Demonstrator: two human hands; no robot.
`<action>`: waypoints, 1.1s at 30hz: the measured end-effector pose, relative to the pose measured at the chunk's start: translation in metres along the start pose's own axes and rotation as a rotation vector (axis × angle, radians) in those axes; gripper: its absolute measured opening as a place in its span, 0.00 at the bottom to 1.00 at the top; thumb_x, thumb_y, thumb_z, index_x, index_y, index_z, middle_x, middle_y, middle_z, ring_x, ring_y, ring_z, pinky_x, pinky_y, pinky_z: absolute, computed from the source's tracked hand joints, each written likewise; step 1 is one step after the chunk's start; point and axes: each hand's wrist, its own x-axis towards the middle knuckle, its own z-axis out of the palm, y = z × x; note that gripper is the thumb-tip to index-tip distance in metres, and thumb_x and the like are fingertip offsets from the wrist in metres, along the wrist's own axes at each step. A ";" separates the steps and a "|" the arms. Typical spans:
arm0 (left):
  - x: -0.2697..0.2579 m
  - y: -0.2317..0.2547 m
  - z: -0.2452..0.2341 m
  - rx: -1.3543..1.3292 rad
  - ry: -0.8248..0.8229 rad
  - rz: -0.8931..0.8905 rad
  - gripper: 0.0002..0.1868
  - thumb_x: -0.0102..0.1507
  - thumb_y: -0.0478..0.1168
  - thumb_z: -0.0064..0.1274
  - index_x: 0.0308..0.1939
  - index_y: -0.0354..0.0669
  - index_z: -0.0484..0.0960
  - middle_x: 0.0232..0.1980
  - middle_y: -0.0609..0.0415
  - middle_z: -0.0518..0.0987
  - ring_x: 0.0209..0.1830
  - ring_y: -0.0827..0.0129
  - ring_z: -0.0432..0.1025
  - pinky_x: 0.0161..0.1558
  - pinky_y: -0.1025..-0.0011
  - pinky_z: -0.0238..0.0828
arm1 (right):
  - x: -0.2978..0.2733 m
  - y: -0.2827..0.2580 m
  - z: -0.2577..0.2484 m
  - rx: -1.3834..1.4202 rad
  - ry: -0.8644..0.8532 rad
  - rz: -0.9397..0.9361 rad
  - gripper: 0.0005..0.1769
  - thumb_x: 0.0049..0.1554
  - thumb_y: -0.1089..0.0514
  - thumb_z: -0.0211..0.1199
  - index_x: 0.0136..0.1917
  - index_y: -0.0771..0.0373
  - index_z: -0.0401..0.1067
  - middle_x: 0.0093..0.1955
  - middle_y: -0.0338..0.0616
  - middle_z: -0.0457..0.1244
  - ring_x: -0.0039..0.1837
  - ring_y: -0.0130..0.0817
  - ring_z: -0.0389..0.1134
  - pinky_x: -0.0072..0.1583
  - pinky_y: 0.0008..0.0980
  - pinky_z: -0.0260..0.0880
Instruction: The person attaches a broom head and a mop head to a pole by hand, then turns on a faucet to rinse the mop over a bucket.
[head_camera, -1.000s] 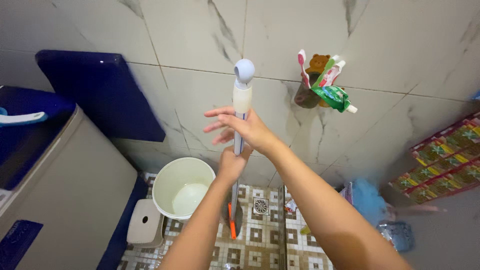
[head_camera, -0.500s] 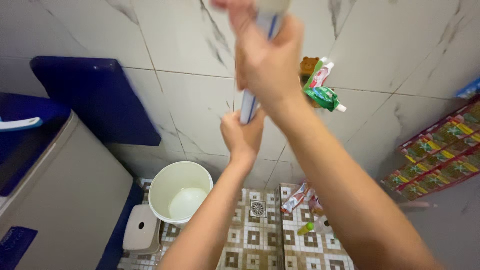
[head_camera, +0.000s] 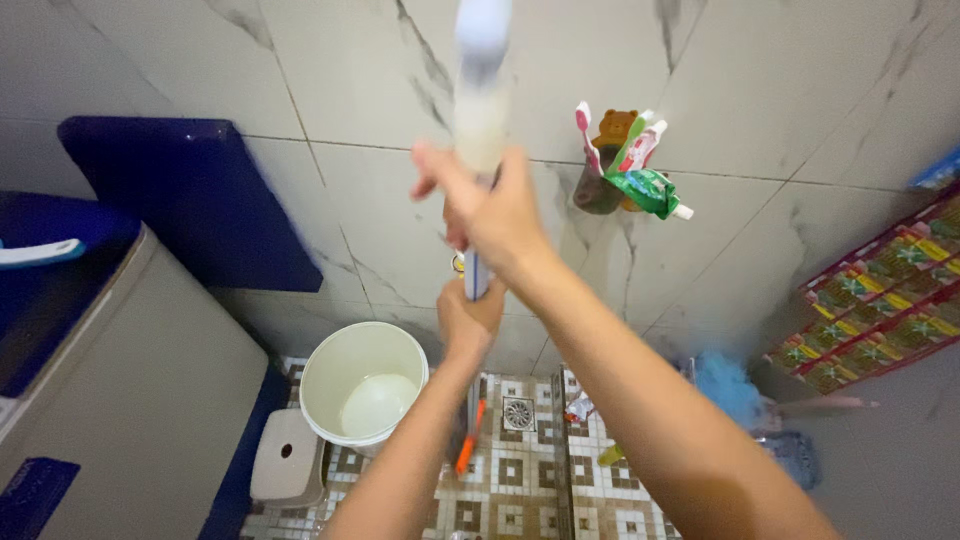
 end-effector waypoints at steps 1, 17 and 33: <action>0.000 -0.020 -0.004 0.002 -0.087 -0.136 0.19 0.56 0.51 0.60 0.23 0.38 0.79 0.17 0.47 0.75 0.17 0.64 0.71 0.27 0.57 0.65 | 0.001 0.024 0.000 -0.027 -0.057 0.002 0.24 0.58 0.42 0.65 0.36 0.65 0.77 0.22 0.35 0.60 0.24 0.23 0.61 0.29 0.28 0.60; -0.003 -0.144 0.005 0.054 -0.344 -0.210 0.16 0.62 0.54 0.55 0.33 0.46 0.83 0.27 0.61 0.78 0.30 0.72 0.68 0.38 0.51 0.48 | -0.006 0.120 0.014 0.041 -0.203 0.248 0.17 0.60 0.48 0.64 0.45 0.66 0.79 0.25 0.35 0.60 0.28 0.22 0.60 0.32 0.28 0.61; 0.014 -0.057 0.026 -0.170 0.200 -0.090 0.16 0.54 0.42 0.62 0.22 0.32 0.77 0.20 0.55 0.70 0.24 0.77 0.63 0.26 0.63 0.60 | 0.010 0.021 0.035 -0.291 0.258 -0.257 0.22 0.64 0.44 0.63 0.38 0.65 0.74 0.27 0.29 0.57 0.33 0.18 0.54 0.34 0.28 0.57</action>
